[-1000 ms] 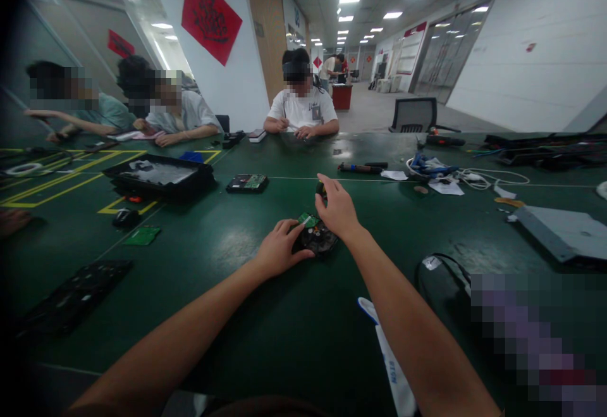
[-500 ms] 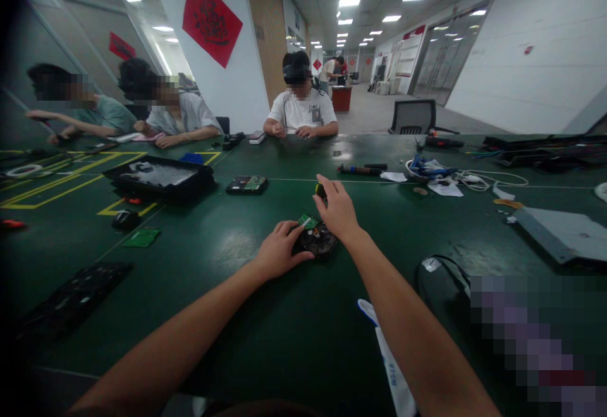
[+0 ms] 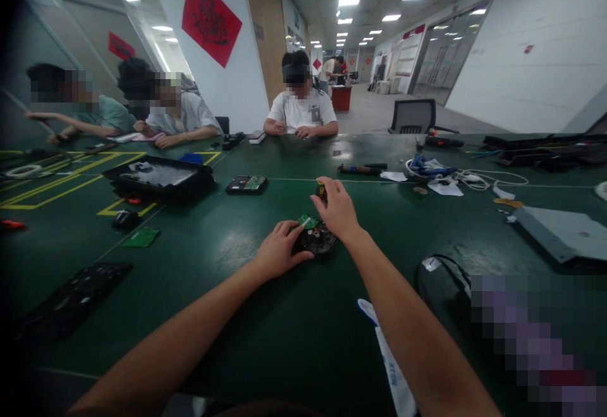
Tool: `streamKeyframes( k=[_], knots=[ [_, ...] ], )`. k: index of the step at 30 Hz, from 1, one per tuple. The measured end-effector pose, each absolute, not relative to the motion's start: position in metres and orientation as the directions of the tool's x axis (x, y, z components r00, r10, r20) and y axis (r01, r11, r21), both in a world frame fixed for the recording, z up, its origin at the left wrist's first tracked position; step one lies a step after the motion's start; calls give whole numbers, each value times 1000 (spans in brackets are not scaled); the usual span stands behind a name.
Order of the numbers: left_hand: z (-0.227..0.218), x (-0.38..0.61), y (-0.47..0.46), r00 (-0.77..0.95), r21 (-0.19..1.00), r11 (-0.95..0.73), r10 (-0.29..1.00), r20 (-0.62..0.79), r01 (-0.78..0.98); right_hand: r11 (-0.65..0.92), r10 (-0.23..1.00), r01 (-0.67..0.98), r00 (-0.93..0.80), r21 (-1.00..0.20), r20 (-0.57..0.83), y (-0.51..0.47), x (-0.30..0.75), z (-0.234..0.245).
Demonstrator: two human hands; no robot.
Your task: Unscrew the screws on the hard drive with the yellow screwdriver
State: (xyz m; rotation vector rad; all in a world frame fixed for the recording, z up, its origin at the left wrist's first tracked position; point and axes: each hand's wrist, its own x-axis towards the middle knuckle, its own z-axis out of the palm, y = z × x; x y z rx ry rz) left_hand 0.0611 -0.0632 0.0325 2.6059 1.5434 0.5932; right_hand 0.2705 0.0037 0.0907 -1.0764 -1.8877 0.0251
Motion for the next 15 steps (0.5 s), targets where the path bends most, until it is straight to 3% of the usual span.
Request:
streamKeyframes(
  k=[15],
  knots=[
    [33, 62, -63, 431, 241, -504, 852, 298, 829, 637, 665, 652, -193, -411, 722, 4, 269, 92]
  ],
)
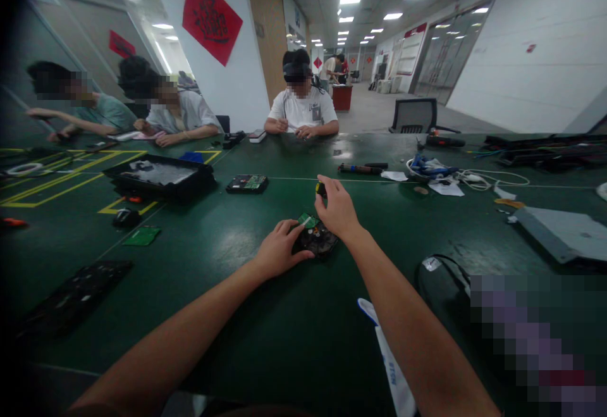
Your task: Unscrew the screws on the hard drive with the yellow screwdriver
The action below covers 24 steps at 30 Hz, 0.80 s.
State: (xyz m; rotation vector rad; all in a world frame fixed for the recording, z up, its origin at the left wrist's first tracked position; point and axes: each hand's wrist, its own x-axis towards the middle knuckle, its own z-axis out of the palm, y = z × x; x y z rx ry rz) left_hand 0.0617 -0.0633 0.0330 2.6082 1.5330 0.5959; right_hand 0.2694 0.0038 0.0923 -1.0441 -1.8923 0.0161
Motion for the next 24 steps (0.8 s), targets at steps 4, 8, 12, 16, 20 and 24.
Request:
streamKeyframes(
  k=[4, 8, 12, 16, 20, 24],
  knots=[
    [32, 62, -63, 428, 236, -503, 851, 303, 832, 624, 680, 648, -174, -437, 713, 4, 270, 92],
    [30, 63, -62, 430, 224, -503, 850, 304, 835, 633, 679, 644, -196, -430, 707, 3, 272, 95],
    [30, 62, -62, 429, 221, -501, 850, 304, 837, 629, 688, 636, -190, -446, 700, 3, 272, 95],
    [30, 62, -63, 429, 222, -501, 850, 305, 837, 621, 697, 636, -182, -458, 693, 4, 272, 94],
    [31, 62, -64, 435, 226, -509, 846, 309, 830, 622, 684, 639, -163, -452, 710, 3, 272, 92],
    [31, 62, -64, 437, 230, -510, 847, 304, 829, 625, 673, 640, -153, -446, 724, 4, 272, 91]
  ],
)
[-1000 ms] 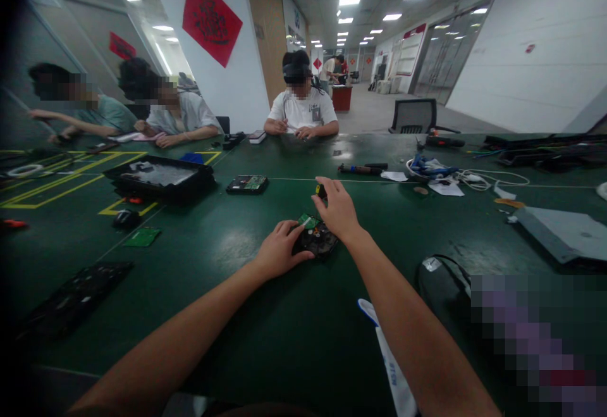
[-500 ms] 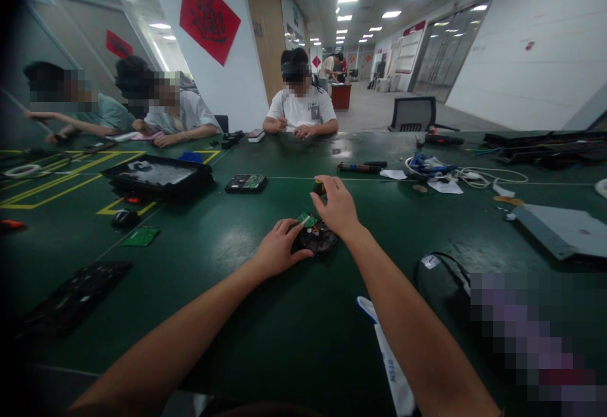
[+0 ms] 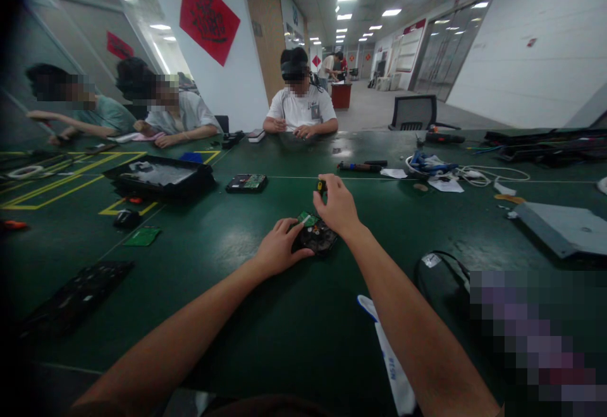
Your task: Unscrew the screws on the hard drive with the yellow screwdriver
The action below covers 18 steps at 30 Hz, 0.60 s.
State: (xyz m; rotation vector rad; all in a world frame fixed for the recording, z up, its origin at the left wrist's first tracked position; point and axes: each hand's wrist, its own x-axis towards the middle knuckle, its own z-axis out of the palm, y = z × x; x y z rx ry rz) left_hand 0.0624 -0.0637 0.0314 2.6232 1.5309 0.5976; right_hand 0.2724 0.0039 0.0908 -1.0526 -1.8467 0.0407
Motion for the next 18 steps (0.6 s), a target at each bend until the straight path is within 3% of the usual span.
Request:
streamKeyframes(
  k=[18],
  knots=[
    [30, 62, -63, 441, 221, -514, 843, 308, 829, 646, 633, 664, -191, -376, 750, 4, 276, 96]
  ],
)
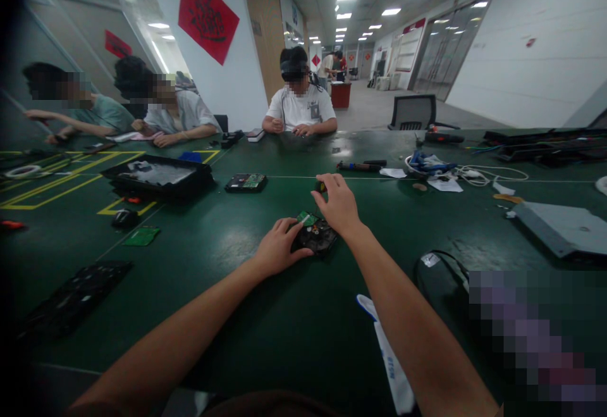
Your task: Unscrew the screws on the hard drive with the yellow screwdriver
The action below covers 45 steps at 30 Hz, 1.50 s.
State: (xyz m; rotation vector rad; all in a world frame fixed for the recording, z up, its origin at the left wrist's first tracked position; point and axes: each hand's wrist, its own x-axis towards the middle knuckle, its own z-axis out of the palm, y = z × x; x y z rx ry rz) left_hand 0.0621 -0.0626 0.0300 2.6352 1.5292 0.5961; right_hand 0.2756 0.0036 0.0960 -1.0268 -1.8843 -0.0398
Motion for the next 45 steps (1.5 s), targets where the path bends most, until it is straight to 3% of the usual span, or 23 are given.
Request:
streamKeyframes(
  k=[7, 13, 19, 24, 30, 38, 45],
  knots=[
    [30, 62, -63, 441, 215, -516, 840, 316, 829, 649, 639, 638, -164, -414, 751, 4, 274, 94],
    [28, 62, -62, 437, 221, -515, 840, 320, 828, 662, 634, 657, -232, -362, 738, 2, 275, 95],
    [28, 62, -62, 441, 215, -517, 840, 318, 829, 647, 640, 648, -173, -403, 749, 5, 275, 93],
    [30, 63, -63, 436, 212, -510, 844, 313, 834, 675, 606, 652, -224, -344, 764, 3, 275, 95],
    [30, 62, -63, 441, 217, -515, 842, 310, 829, 641, 632, 647, -139, -413, 763, 5, 276, 93],
    [31, 62, -63, 440, 232, -517, 841, 316, 824, 661, 621, 644, -182, -385, 763, 3, 275, 95],
    [31, 62, -62, 447, 229, -521, 840, 308, 822, 610, 662, 641, -90, -466, 744, 7, 275, 89]
  ],
)
